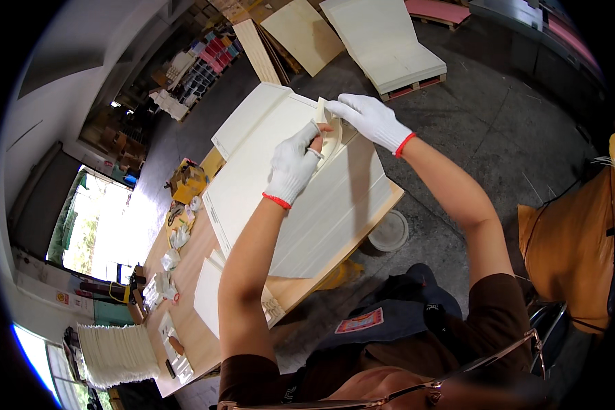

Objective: The person puts on eyeglasses, then repeatedly picks up stacks of white paper sheets from a table, aligns their edges, and places them back down. The person continues this repetitive stacking and alignment process throughout the clip.

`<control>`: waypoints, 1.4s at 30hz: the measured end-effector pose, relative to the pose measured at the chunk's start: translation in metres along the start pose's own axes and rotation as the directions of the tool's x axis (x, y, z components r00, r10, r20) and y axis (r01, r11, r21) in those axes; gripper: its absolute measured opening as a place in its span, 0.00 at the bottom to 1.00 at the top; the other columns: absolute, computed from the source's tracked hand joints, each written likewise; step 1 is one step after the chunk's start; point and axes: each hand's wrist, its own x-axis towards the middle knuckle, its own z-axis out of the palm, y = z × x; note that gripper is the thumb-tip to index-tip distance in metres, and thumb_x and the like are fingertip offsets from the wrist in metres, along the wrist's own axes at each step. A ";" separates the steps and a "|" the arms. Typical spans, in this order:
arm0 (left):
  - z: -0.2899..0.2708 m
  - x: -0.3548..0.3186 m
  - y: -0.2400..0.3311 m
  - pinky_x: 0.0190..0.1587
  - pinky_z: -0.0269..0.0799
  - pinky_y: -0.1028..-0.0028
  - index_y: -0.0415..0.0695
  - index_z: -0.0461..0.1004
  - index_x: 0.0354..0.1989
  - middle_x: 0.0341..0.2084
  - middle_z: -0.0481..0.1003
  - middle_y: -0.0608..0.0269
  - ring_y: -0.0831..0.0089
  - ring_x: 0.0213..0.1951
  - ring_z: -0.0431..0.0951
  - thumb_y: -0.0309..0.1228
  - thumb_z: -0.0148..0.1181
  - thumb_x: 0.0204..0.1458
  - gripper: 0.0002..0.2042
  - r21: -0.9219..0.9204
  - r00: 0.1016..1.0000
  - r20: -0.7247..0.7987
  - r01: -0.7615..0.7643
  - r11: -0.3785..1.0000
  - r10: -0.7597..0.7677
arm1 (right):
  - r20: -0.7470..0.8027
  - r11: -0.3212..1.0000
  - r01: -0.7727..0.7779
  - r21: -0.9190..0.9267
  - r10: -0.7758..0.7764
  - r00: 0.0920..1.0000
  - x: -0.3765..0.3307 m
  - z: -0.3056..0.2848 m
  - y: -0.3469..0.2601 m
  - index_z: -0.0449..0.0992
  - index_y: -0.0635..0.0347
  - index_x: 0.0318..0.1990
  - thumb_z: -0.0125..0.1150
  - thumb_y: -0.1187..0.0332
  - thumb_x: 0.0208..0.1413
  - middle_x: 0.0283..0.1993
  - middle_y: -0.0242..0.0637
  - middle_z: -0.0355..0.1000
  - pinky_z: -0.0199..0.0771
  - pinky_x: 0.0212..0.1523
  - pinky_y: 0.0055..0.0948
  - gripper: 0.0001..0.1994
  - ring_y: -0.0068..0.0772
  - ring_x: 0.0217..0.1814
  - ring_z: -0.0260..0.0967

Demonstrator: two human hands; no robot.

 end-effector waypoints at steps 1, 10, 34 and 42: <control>-0.001 0.001 0.003 0.39 0.73 0.68 0.52 0.78 0.51 0.28 0.78 0.55 0.64 0.31 0.79 0.32 0.51 0.62 0.12 0.022 0.999 0.016 0.031 0.999 -0.032 | -0.021 0.984 -0.102 0.148 0.106 0.994 -0.002 0.004 -0.001 0.75 0.57 0.37 0.46 0.45 0.65 0.34 0.44 0.74 0.70 0.41 0.43 0.23 0.52 0.38 0.72; 0.005 0.001 -0.014 0.41 0.75 0.65 0.55 0.78 0.52 0.34 0.79 0.53 0.60 0.33 0.80 0.41 0.66 0.53 0.17 -0.023 1.000 -0.015 -0.019 1.000 0.019 | -0.051 0.940 -0.197 0.277 0.219 0.974 -0.006 0.016 0.004 0.73 0.61 0.32 0.43 0.41 0.65 0.28 0.43 0.72 0.68 0.40 0.39 0.29 0.46 0.34 0.71; 0.007 0.027 -0.004 0.46 0.76 0.60 0.64 0.74 0.59 0.42 0.82 0.54 0.52 0.44 0.82 0.39 0.62 0.52 0.23 0.407 0.996 -0.036 0.091 0.909 -0.083 | 0.201 0.826 0.240 -0.510 -0.157 0.967 -0.013 -0.026 0.007 0.79 0.56 0.36 0.49 0.38 0.61 0.31 0.41 0.75 0.74 0.38 0.41 0.28 0.46 0.36 0.75; -0.003 0.011 -0.006 0.54 0.73 0.66 0.53 0.75 0.59 0.47 0.81 0.52 0.57 0.51 0.80 0.34 0.61 0.56 0.20 0.158 0.999 0.045 -0.001 0.988 -0.006 | 0.104 0.999 0.009 -0.033 -0.005 0.995 0.004 -0.003 0.005 0.75 0.55 0.38 0.44 0.38 0.64 0.36 0.46 0.75 0.71 0.47 0.43 0.27 0.50 0.42 0.74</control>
